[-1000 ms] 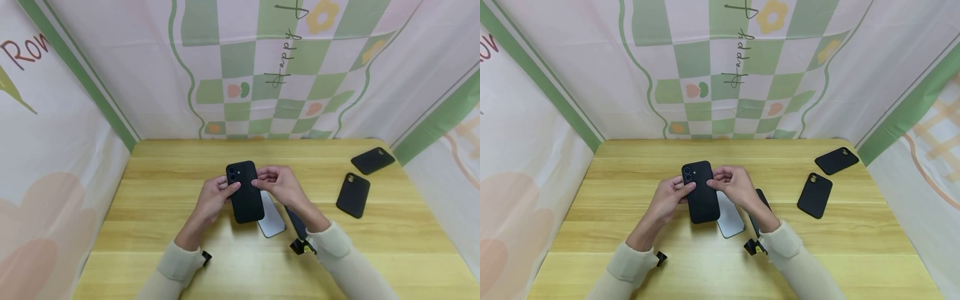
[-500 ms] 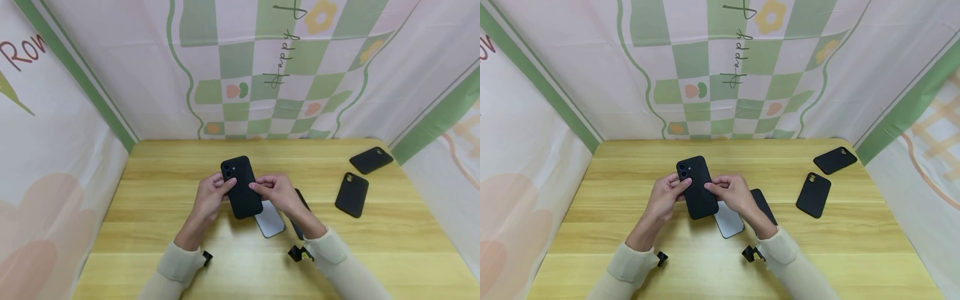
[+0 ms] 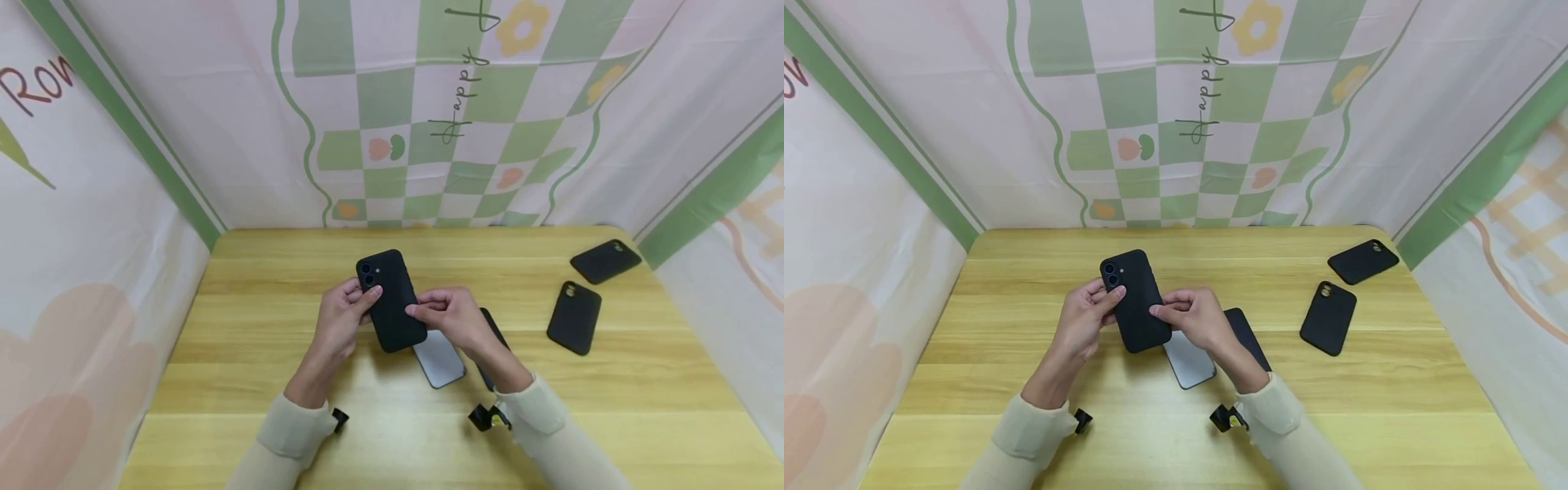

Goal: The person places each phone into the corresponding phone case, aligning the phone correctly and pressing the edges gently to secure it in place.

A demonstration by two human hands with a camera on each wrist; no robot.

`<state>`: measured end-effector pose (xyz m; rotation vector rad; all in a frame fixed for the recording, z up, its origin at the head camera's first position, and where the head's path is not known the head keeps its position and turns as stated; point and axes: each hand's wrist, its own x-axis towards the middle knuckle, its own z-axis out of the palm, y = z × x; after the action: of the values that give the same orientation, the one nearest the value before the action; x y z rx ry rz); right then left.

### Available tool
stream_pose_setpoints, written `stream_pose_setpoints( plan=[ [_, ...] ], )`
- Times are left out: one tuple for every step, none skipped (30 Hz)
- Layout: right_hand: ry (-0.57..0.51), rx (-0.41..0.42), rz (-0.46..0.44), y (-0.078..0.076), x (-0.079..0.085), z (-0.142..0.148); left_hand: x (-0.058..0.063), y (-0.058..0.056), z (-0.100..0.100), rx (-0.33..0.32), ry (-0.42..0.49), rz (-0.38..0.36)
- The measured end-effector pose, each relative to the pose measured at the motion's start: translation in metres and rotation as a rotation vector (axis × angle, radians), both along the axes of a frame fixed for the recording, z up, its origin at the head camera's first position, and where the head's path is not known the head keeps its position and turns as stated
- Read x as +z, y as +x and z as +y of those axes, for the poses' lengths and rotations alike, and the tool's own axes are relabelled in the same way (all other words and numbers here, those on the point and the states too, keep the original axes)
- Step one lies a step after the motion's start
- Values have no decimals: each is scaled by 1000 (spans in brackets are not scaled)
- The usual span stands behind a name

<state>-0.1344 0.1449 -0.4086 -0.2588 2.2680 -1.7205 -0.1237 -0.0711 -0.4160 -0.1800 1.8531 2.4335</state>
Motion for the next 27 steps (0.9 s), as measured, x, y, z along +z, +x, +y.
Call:
stream_pose_setpoints(
  plan=[
    [7, 3, -1, 0, 0, 0, 0, 0, 0, 3, 6, 0],
    [16, 6, -1, 1, 0, 0, -1, -1, 0, 8, 13, -1],
    [25, 11, -3, 1, 1, 1, -1, -1, 0, 13, 17, -1],
    [33, 13, -5, 2, 1, 1, -1, -1, -1, 18, 21, -2],
    [40, 16, -6, 2, 1, 1, -1, -2, -1, 21, 22, -3],
    [41, 18, -8, 2, 1, 1, 0, -2, -1, 24, 24, -3],
    [39, 20, -15, 2, 1, 2, 0, -2, -1, 27, 30, -3],
    [28, 24, -22, 2, 0, 2, 1, -2, -1, 32, 36, 0],
    [19, 25, -28, 2, 0, 2, 2, -2, -1, 35, 41, 3],
    [9, 24, -34, 2, -1, 2, 2, -3, -1, 38, 47, 7],
    [0, 24, -39, 2, -1, 2, 2, -3, -1, 42, 55, 10],
    [-10, 22, -45, 2, -2, 1, 2, -3, -1, 44, 63, 14],
    [-19, 21, -49, 2, -3, 1, 2, -3, -2, 46, 67, 21],
    [-26, 20, -51, 3, -3, 1, 2, -4, -2, 47, 69, 26],
    [-29, 20, -51, 3, -3, 1, 2, -4, -2, 46, 69, 26],
    [-32, 22, -52, 3, -3, 1, 2, -3, -2, 45, 65, 37],
    [-37, 25, -53, 3, -3, 1, 2, -3, -2, 43, 66, 37],
    [-42, 28, -54, 3, -3, 1, 2, -3, -2, 42, 66, 38],
    [-47, 32, -55, 3, -4, 1, 2, -3, -3, 40, 64, 40],
    [-47, 32, -58, 3, -4, 1, 2, -3, -3, 40, 64, 36],
    [-50, 35, -60, 4, -4, 1, 2, -3, -3, 39, 66, 32],
    [-50, 32, -63, 4, -4, 1, 1, -3, -3, 38, 66, 29],
    [-50, 30, -65, 4, -4, 1, 1, -3, -3, 39, 73, 16],
    [-50, 27, -68, 4, -4, 1, 1, -3, -3, 39, 75, 13],
    [-51, 26, -68, 4, -4, 1, 2, -3, -3, 40, 75, 11],
    [-51, 23, -68, 4, -4, 1, 2, -3, -3, 41, 80, 6],
    [-53, 23, -64, 4, -4, 1, 2, -3, -3, 42, 81, 8]
  ],
)
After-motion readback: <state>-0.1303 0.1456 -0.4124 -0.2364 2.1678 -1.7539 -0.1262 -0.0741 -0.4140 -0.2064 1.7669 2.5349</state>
